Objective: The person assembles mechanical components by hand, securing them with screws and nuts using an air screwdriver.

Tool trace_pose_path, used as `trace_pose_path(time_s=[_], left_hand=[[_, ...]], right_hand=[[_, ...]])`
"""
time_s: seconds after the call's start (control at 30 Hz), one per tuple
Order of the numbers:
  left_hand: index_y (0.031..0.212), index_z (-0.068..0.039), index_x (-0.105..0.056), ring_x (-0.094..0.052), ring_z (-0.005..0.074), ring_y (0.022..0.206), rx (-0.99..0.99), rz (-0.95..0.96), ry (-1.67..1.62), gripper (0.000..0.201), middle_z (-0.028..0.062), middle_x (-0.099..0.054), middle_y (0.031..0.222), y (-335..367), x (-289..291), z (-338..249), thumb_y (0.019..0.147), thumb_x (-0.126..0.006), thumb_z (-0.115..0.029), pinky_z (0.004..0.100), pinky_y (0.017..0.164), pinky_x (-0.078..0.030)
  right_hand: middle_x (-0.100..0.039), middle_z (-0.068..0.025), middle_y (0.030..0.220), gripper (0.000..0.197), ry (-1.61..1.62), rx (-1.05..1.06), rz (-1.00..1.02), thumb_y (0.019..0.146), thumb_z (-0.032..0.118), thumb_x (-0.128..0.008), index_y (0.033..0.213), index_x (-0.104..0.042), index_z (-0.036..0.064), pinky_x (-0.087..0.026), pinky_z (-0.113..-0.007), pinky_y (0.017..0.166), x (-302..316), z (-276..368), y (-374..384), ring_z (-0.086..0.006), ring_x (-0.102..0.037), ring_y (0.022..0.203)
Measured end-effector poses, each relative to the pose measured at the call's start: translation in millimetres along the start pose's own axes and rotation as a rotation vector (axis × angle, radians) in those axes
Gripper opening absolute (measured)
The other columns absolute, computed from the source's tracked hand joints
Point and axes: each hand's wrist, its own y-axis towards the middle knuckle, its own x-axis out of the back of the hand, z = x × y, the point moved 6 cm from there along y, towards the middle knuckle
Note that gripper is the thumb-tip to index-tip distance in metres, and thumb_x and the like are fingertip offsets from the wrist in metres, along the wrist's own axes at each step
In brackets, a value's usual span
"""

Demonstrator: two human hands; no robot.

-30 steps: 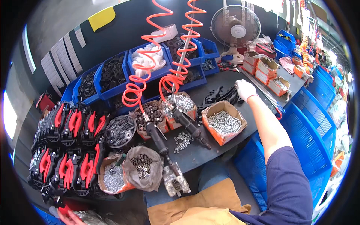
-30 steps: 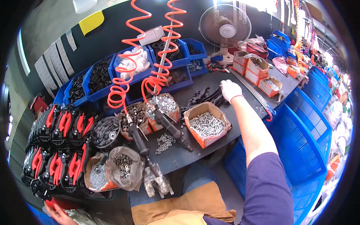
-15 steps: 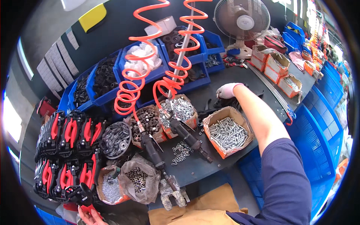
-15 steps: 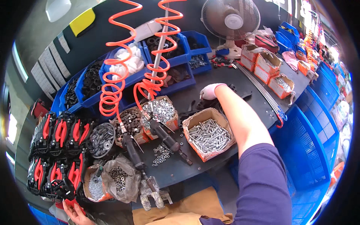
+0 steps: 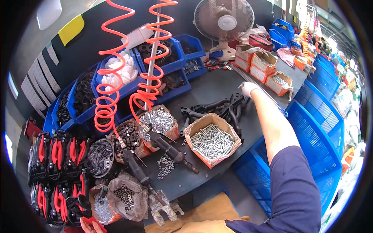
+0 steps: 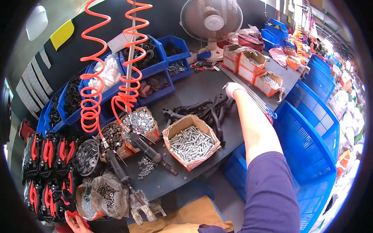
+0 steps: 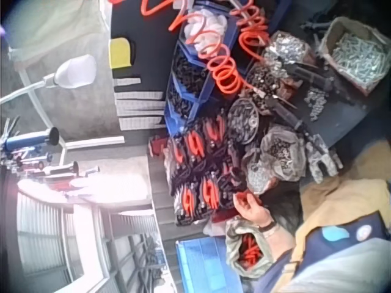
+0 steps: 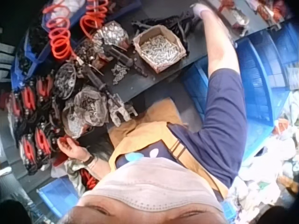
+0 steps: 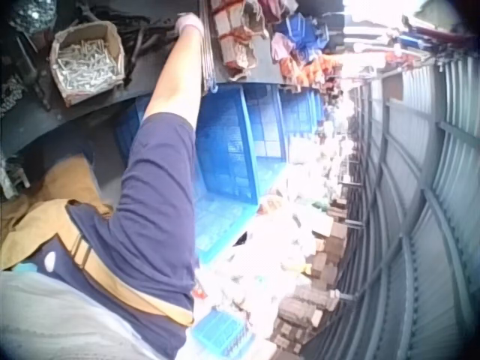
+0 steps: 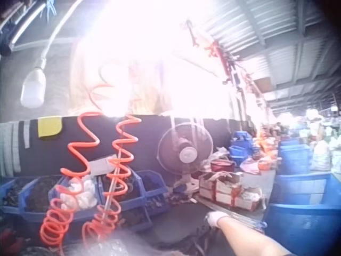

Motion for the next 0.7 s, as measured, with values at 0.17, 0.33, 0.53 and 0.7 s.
trace_pose_path(time_s=[0.17, 0.33, 0.53, 0.7], left_hand=[[0.131, -0.003, -0.047, -0.045, 0.0075, 0.065, 0.046, -0.006, -0.037, 0.04, 0.0039, -0.059, 0.102, -1, 3, -6, 0.093, -0.059, -0.007, 0.0198, 0.053, -0.035], [0.135, -0.002, -0.043, -0.053, 0.01, 0.091, 0.142, 0.06, -0.004, 0.042, 0.004, -0.055, 0.11, -3, 14, 15, 0.094, -0.054, -0.003, 0.0227, 0.077, -0.042], [0.126, 0.003, -0.051, -0.058, 0.0178, 0.1, -0.018, 0.122, 0.233, 0.035, 0.0107, -0.059, 0.112, 7, 1, 24, 0.092, -0.057, -0.001, 0.0307, 0.09, -0.046], [0.127, 0.001, -0.05, -0.057, 0.0397, 0.096, -0.342, 0.13, 0.703, 0.04, 0.0257, -0.058, 0.102, 20, -23, 14, 0.088, -0.056, -0.003, 0.0432, 0.083, -0.047]], right_hand=[[-0.058, -0.01, 0.13, 0.039, 0.302, 0.179, 0.096, 0.093, 0.019, -0.04, 0.124, -0.062, 0.0118, -0.04, -0.035, 0.104, -18, 16, -11, -0.026, -0.053, 0.122], [-0.061, -0.0153, 0.124, 0.037, 0.18, 0.229, 0.159, 0.091, 0.024, -0.044, 0.118, -0.064, 0.0076, -0.041, -0.038, 0.102, -8, 50, -34, -0.0306, -0.055, 0.119], [-0.064, -0.0235, 0.11, 0.03, 0.073, 0.32, 0.014, 0.088, 0.019, -0.049, 0.108, -0.065, 0.0015, -0.046, -0.043, 0.092, -6, 9, -53, -0.0365, -0.06, 0.108], [-0.065, -0.0219, 0.103, 0.024, -0.174, 0.177, -0.35, 0.088, 0.006, -0.044, 0.104, -0.061, 0.0007, -0.05, -0.043, 0.087, -13, -56, -46, -0.0388, -0.063, 0.098]])
